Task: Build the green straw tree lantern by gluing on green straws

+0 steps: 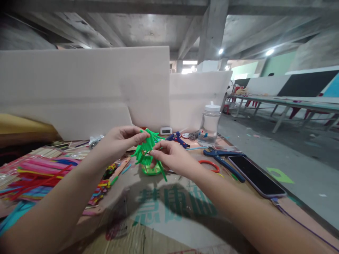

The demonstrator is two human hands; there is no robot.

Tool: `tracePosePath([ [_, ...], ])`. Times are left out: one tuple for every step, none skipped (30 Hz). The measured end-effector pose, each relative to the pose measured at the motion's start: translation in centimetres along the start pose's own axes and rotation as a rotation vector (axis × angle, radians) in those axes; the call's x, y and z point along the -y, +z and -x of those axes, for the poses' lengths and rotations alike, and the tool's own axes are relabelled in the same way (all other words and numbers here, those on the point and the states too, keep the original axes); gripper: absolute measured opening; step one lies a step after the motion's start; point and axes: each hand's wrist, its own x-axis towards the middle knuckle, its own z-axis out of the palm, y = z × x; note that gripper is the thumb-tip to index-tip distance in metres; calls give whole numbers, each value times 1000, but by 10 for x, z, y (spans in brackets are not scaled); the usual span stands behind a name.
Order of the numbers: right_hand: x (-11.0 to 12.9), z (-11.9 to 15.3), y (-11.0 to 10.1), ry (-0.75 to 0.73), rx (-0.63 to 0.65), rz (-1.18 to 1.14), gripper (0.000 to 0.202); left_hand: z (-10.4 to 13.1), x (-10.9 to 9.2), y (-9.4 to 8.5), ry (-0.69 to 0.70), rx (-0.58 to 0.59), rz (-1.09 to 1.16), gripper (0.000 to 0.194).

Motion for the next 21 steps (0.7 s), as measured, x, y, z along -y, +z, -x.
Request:
tracePosePath([
  [1,-1,0,-22,-24,-7,28,-1,-1,2,14,-3,-6,36],
  [2,0,0,-41,-57,-13,29,-1,-2,5,34,-6,-13,36],
  [3,0,1,-57,-90,-18,29,0,-3,7,54,-9,-26,35],
  [4,1,1,-70,-113,-25,29,1,-3,10,67,-12,-47,34],
  [4,2,1,-83,-124,-30,29,3,-3,11,77,-21,-70,33],
  [3,3,0,-96,-127,-36,29,4,-3,12,83,-33,-94,33],
  [2,4,-1,-105,-126,-40,29,6,-3,11,81,-55,-116,33],
  [1,4,-3,-111,-127,-44,29,7,-2,10,73,-86,-141,35],
  [0,5,-6,-117,-137,-50,29,9,-2,7,59,-115,-170,37],
  [-2,5,-10,-120,-153,-56,29,9,-1,3,42,-156,-199,39],
  [-4,5,-13,-121,-174,-63,29,10,-1,-1,25,-193,-239,40],
  [-7,5,-17,-120,-194,-66,28,9,-2,-5,12,-214,-275,41],
  [-10,4,-21,-115,-210,-64,28,9,-3,-9,5,-242,-301,42],
  [-13,3,-24,-110,-221,-62,28,7,-4,-11,-3,-255,-330,42],
  [-16,2,-27,-105,-226,-60,28,6,-5,-13,-6,-265,-363,42],
  [-18,1,-28,-98,-224,-57,28,4,-6,-13,-7,-271,-397,42],
  [-21,0,-29,-92,-223,-57,29,3,-6,-12,-7,-272,-435,42],
  [-23,-1,-28,-86,-220,-60,30,1,-5,-11,-2,-276,-475,43],
  [-25,-2,-27,-79,-218,-63,31,0,-2,-9,4,-282,-514,44],
  [-26,-2,-26,-72,-218,-61,32,-2,1,-7,7,-292,-550,44],
  [-27,-2,-25,-67,-217,-55,32,-3,6,-6,21,-308,-591,44],
])
